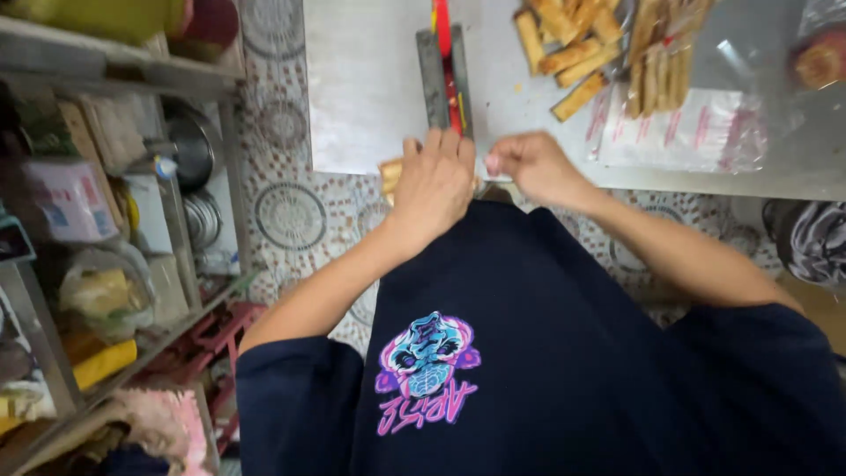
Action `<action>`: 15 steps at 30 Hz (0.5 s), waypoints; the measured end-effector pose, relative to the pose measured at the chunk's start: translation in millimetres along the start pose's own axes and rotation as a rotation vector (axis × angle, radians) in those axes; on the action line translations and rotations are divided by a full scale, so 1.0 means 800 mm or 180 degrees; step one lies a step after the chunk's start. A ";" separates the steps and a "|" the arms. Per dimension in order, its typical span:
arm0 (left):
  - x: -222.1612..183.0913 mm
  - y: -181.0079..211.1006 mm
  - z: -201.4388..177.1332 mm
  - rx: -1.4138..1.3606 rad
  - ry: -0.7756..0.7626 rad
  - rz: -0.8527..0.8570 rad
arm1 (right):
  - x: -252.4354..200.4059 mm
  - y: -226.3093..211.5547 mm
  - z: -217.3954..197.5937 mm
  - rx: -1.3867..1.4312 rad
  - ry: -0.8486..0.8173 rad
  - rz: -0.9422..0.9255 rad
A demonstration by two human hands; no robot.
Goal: Packaging and sealing snack sticks into plastic bags using a heat sealer
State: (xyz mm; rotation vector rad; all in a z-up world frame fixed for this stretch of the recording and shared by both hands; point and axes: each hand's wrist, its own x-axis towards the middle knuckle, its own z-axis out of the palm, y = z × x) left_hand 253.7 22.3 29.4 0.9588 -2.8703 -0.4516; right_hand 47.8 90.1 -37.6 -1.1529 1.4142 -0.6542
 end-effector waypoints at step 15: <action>-0.006 -0.076 0.150 -0.0160 -0.0125 -0.0249 | 0.059 0.141 0.071 -0.0741 0.0231 0.0621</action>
